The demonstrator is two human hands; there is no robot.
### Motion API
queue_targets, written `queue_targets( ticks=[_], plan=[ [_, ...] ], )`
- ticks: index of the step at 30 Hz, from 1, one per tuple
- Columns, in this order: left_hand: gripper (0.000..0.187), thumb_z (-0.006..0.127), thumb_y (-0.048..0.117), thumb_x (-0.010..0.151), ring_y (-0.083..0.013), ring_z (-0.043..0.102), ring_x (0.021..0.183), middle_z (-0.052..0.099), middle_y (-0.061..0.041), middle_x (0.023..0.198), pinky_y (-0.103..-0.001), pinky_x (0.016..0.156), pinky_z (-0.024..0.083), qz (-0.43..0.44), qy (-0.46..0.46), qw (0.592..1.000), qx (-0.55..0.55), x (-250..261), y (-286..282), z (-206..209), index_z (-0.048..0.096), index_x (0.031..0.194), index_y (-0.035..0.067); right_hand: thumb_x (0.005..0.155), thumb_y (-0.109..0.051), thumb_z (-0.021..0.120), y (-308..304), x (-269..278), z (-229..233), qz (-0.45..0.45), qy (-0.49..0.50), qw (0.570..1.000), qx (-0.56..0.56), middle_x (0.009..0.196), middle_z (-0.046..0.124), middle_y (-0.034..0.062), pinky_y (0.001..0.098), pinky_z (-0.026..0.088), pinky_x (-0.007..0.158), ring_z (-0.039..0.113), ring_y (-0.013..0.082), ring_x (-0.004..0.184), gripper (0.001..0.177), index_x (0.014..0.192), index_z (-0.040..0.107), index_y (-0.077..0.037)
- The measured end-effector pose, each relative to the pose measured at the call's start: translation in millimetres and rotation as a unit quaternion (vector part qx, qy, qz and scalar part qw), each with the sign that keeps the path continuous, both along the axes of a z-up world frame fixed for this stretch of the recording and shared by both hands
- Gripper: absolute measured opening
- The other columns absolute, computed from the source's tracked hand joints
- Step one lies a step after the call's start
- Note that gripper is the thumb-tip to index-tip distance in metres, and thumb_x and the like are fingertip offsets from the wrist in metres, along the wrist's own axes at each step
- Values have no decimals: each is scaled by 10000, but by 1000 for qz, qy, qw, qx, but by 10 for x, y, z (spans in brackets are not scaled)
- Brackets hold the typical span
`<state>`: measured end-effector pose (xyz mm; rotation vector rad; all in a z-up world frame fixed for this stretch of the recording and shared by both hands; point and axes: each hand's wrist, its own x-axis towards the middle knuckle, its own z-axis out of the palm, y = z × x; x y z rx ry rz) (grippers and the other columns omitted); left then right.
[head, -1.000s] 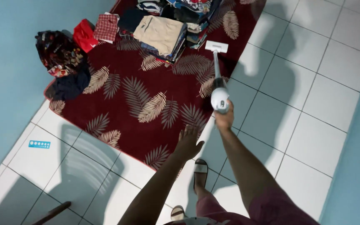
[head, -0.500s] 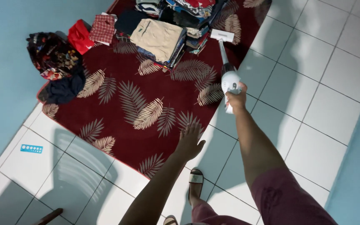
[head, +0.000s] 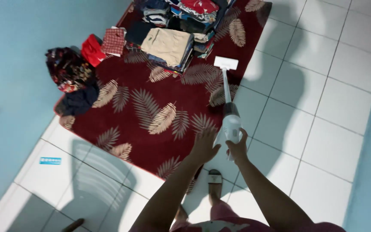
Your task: Vacuuming a tiled floor and a floral rug using a handheld vacuum cleaner
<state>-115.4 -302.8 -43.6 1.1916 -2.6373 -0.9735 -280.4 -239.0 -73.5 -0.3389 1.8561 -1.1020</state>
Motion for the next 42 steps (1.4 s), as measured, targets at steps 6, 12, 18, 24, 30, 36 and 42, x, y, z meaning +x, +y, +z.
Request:
queue_targets(
  ticks=[6,12,18,24,30,36,42],
  plan=[
    [810,603,407,991,-488,179,1526,233,-291,1643,-620,1225,127,-59,0,998,-2,350,-58,343,249,1585,-16,931,-60,649,226,1111,-597,-102,-49,991,-66,1130,584,213,381,517,507,616,218,726,752,1512,233,-292],
    [821,618,411,951,-451,171,1550,246,-229,1657,-608,1231,142,-88,-42,995,14,853,-107,775,263,1584,27,916,-36,639,382,2365,264,-192,-96,974,-76,1077,602,187,384,474,542,571,232,695,787,1522,210,-296],
    [801,598,422,972,-437,135,1561,219,-208,1679,-589,1241,133,-97,-55,994,21,1212,-212,653,253,1594,53,943,-78,678,163,2764,126,-277,-107,940,-169,1057,599,158,343,428,551,556,204,703,727,1525,271,-234],
    [784,514,489,1013,-416,138,1553,207,-201,1667,-579,1234,120,-67,-76,994,38,1250,-330,617,201,1600,73,946,-163,782,-170,2465,-303,-220,118,962,-110,1393,473,190,400,470,919,528,279,1187,751,1506,281,-172],
    [788,538,484,1012,-386,263,1550,336,-200,1626,-565,1264,182,-82,-122,989,11,993,-527,699,215,1593,62,900,-140,743,-703,1788,-127,-238,18,968,-79,1472,463,163,422,513,956,552,297,1246,761,1511,292,-196],
    [848,539,448,990,-411,176,1559,233,-211,1671,-589,1236,151,-82,-111,990,-13,407,-798,620,143,1635,66,836,-20,720,-1005,735,-173,-309,-24,943,-122,1242,602,149,426,522,508,664,290,831,786,1510,350,-182],
    [814,545,425,1024,-445,139,1547,197,-231,1677,-614,1217,124,-72,-89,992,53,-410,-1178,405,142,1613,33,825,6,731,-1439,-452,-180,-310,-47,942,-121,890,652,162,355,447,453,592,206,602,824,1552,379,-154]
  ],
)
